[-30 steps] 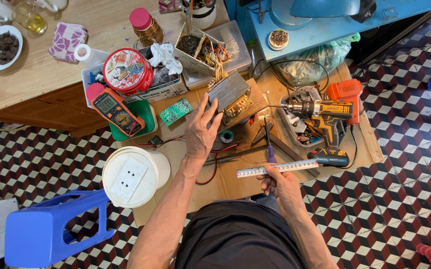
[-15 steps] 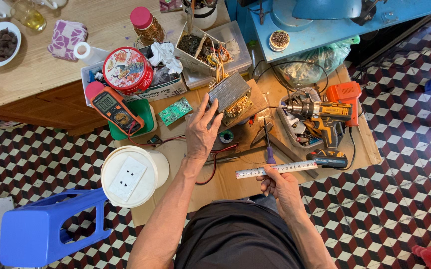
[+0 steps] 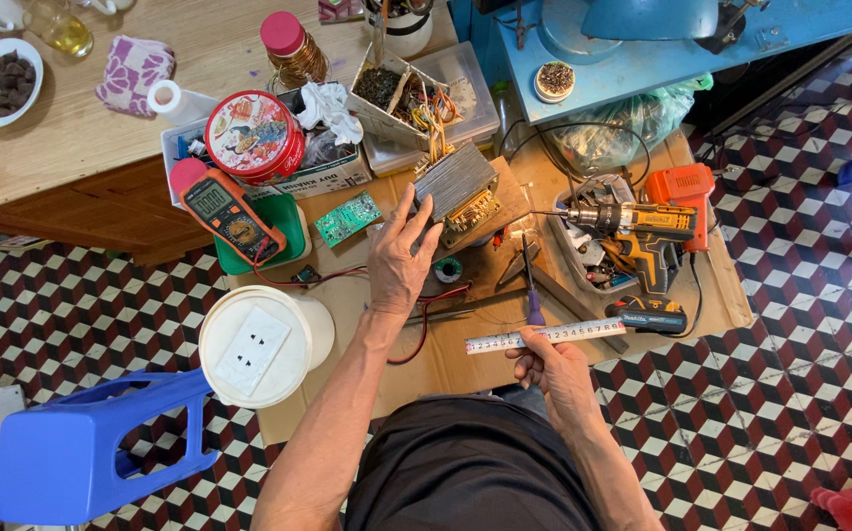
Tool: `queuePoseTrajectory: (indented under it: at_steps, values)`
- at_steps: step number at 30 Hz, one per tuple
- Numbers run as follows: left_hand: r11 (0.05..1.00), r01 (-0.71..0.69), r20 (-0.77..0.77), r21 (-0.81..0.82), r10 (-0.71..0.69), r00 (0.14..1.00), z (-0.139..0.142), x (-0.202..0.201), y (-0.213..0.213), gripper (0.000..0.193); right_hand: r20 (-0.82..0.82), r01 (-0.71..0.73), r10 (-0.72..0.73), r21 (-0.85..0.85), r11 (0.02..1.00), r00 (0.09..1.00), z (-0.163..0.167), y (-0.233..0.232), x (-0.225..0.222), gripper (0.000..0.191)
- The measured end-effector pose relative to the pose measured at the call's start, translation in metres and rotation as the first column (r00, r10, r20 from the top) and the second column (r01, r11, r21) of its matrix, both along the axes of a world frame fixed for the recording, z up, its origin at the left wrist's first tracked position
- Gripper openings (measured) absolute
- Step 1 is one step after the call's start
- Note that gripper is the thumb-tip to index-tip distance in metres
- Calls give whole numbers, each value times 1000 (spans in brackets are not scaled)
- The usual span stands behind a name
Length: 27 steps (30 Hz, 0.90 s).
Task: The person measures a transformer-like component with a ruler at a cluttered workbench, then unwraps an electric kettle from a plastic bag and handles its base and lid. They pick up a drill and a heat gun, work on the kettle parts, and finally place items into a plastic bag.
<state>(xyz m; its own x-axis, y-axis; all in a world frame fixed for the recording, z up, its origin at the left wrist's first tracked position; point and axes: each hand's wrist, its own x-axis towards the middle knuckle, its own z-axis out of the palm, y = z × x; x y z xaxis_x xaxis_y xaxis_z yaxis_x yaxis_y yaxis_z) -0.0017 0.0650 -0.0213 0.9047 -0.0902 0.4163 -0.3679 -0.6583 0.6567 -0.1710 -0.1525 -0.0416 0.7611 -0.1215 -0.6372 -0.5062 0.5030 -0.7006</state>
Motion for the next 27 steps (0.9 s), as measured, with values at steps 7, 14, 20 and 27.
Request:
queuePoseTrajectory:
  at_steps: [7,14,20,27]
  values:
    - [1000,-11,-9,29,11,1000,-3,1,0,44,4,-10,10,-6,1000,1000,1,0,0,25]
    - [1000,-17,-17,21,18,1000,-7,0,-1,44,-10,-5,5,-6,1000,1000,3,0,-1,22]
    - [1000,-11,7,-5,11,1000,-9,1,-1,43,-12,-10,10,-2,1000,1000,3,0,-1,23]
    - [1000,-19,-23,1,19,1000,-8,2,0,44,-27,-19,19,-3,1000,999,-2,1,-1,23]
